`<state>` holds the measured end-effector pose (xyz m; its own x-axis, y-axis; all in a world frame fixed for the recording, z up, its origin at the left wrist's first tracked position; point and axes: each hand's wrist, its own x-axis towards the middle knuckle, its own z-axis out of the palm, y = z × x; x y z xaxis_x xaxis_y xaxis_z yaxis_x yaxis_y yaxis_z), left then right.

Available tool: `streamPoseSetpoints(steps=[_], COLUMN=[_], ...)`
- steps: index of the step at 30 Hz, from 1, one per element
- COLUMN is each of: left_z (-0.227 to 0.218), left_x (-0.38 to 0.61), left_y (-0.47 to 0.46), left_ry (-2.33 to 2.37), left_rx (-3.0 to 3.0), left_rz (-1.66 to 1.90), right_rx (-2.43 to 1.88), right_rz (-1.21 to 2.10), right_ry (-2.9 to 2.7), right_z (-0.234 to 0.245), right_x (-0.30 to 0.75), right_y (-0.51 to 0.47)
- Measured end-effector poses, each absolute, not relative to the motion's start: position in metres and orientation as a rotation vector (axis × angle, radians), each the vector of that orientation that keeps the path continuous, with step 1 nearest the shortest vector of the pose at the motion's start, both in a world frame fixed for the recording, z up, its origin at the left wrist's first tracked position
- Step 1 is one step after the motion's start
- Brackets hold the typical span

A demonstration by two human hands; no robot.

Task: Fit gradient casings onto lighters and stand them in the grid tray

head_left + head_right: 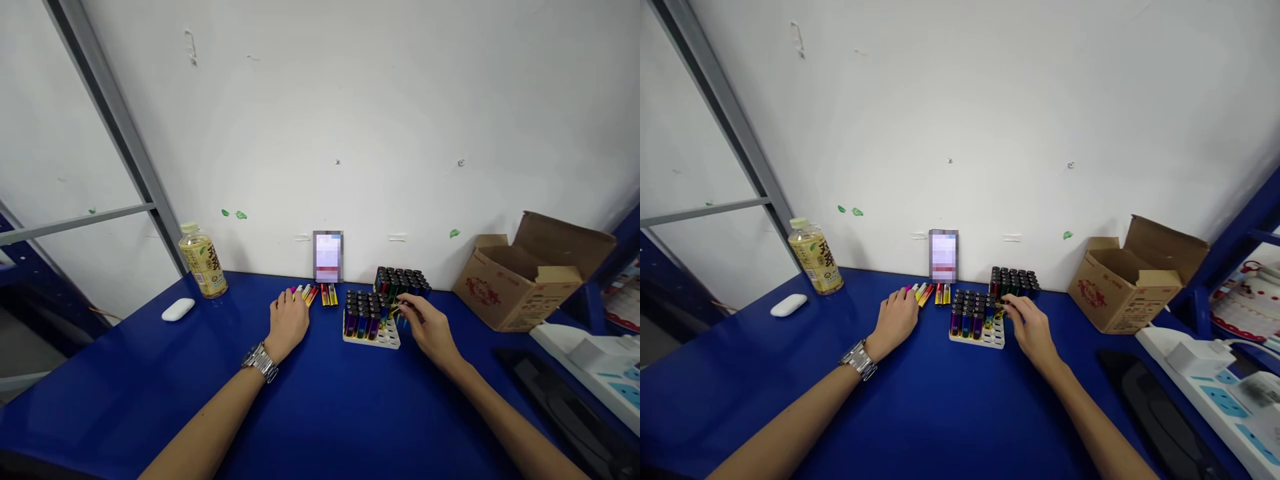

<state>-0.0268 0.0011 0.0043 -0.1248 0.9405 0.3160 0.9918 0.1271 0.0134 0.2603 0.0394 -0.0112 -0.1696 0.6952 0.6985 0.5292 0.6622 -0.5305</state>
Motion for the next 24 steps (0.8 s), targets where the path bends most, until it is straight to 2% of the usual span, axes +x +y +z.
streamPoseSetpoints(steps=[11,17,24], left_z=[0.015,0.023,0.024], left_x=[-0.044,-0.055,-0.047], left_y=[0.009,0.013,0.003], left_ry=[-2.357,-2.449,-2.452], left_rx=[-1.901,-1.855,-1.804], left_rz=[-0.304,-0.369,-0.298], right_rx=[-0.925,-1.074,-1.159], right_rz=[-0.006,0.255,0.373], right_ry=[-2.077,-2.045,-2.081], right_z=[-0.002,-0.012,-0.011], right_x=[0.257,0.245,0.246], right_y=[0.038,0.036,0.035])
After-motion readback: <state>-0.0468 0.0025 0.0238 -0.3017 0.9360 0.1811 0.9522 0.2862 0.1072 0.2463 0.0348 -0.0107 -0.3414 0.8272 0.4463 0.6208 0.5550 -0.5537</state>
